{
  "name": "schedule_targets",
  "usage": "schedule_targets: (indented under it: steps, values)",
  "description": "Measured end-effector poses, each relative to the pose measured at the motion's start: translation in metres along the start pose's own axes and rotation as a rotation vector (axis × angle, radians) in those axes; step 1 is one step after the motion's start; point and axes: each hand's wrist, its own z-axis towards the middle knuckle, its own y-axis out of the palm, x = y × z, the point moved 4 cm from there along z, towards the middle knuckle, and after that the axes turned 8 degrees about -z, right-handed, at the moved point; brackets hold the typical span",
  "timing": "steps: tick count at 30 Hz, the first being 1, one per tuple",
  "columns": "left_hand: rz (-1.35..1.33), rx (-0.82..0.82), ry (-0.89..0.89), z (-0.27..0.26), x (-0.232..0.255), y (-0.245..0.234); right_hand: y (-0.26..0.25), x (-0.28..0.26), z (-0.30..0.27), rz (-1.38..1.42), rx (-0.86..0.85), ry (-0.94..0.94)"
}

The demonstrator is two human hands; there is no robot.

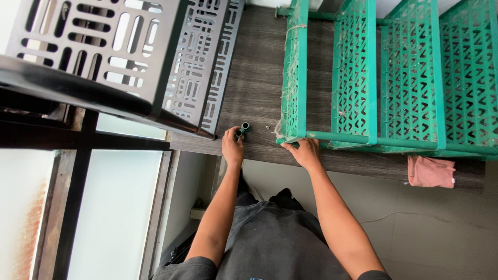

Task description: The person disassembles a green plastic shelving unit by hand. They remove the top shelf, then detach the side panels and connecting rods, placing each component on the floor.

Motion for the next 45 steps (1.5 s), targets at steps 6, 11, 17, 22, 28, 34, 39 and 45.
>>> schedule_targets:
  steps: [6, 11, 17, 22, 28, 34, 39, 45]
  values:
    - [-0.036, 0.072, 0.108, -0.014, 0.023, -0.027, 0.018, 0.005, 0.007, 0.011, -0.098, 0.081]
    - [-0.073, 0.094, 0.17, -0.045, 0.051, -0.026, 0.023, 0.003, 0.007, 0.02, -0.101, 0.079]
    - [-0.219, -0.022, 0.192, -0.064, 0.083, -0.006, 0.019, 0.003, 0.007, -0.005, -0.122, 0.072]
    - [-0.259, -0.061, 0.229, -0.069, 0.106, 0.008, 0.02, 0.018, 0.002, 0.097, -0.007, 0.02]
    - [-0.361, -0.1, 0.211, -0.086, 0.135, 0.018, -0.001, 0.051, -0.023, 0.316, 0.188, 0.238]
    - [-0.449, -0.063, 0.051, -0.099, 0.157, 0.017, -0.065, 0.037, -0.067, 0.653, 0.335, 0.15]
    - [-0.381, 0.05, 0.376, -0.084, 0.193, 0.0, -0.124, 0.013, -0.083, 0.672, 0.364, 0.038]
    - [0.06, -0.051, 0.451, -0.047, 0.207, 0.007, -0.184, -0.027, -0.078, 0.515, 0.63, -0.264]
